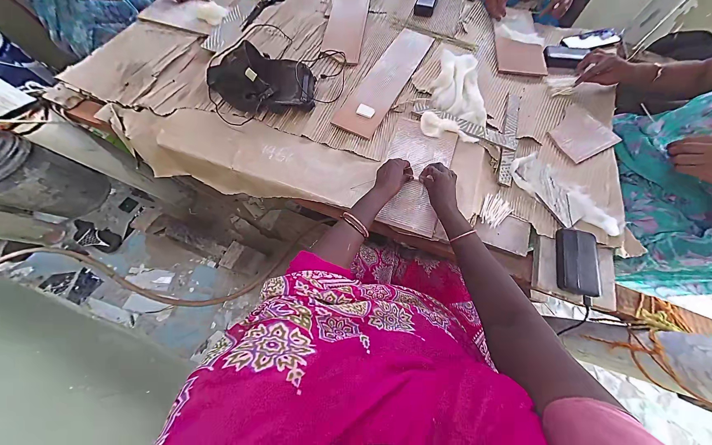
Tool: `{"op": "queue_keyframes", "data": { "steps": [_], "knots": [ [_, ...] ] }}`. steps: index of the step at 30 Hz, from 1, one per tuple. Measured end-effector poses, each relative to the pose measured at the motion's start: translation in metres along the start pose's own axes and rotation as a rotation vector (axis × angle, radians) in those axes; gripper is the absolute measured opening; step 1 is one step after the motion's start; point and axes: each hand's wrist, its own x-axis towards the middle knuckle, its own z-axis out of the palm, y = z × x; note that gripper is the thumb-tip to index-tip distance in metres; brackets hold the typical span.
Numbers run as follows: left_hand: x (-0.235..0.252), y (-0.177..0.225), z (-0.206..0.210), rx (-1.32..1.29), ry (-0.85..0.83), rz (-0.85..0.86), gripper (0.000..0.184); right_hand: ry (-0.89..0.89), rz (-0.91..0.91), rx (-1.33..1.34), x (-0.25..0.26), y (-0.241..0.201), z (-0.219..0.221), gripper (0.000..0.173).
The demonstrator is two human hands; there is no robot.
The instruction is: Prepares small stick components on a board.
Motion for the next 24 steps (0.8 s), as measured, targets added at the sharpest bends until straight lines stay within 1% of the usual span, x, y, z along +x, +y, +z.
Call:
{"op": "queue_keyframes", "data": {
  "steps": [3, 8, 11, 13, 16, 19, 22, 24],
  "knots": [
    [0.000, -0.002, -0.003, 0.011, 0.001, -0.010, 0.026, 0.023, 0.023, 0.058, 0.001, 0.006, -0.001, 0.014],
    [0.001, -0.002, -0.005, -0.010, -0.014, -0.011, 0.026, 0.025, -0.027, 0.084, -0.003, 0.010, -0.004, 0.016],
    [-0.002, -0.005, -0.009, -0.023, -0.052, 0.023, 0.030, -0.002, -0.051, 0.098, -0.007, 0.010, -0.008, 0.017],
    [-0.004, -0.006, -0.012, -0.017, -0.073, 0.063, 0.033, -0.018, -0.085, 0.096, -0.007, 0.014, -0.008, 0.022],
    [-0.003, -0.008, -0.010, -0.025, -0.047, 0.081, 0.031, -0.008, -0.129, 0.085, -0.006, 0.018, -0.006, 0.026],
    [-0.002, -0.006, -0.006, -0.017, -0.007, 0.048, 0.028, -0.003, -0.138, 0.062, -0.005, 0.017, -0.003, 0.027],
    [0.000, -0.005, -0.003, -0.019, 0.011, 0.038, 0.026, 0.006, -0.124, -0.006, -0.002, 0.007, 0.003, 0.021],
    [0.000, -0.003, -0.002, -0.017, 0.012, 0.030, 0.026, -0.020, -0.064, -0.066, 0.000, -0.004, 0.005, 0.016]
  ]
}}
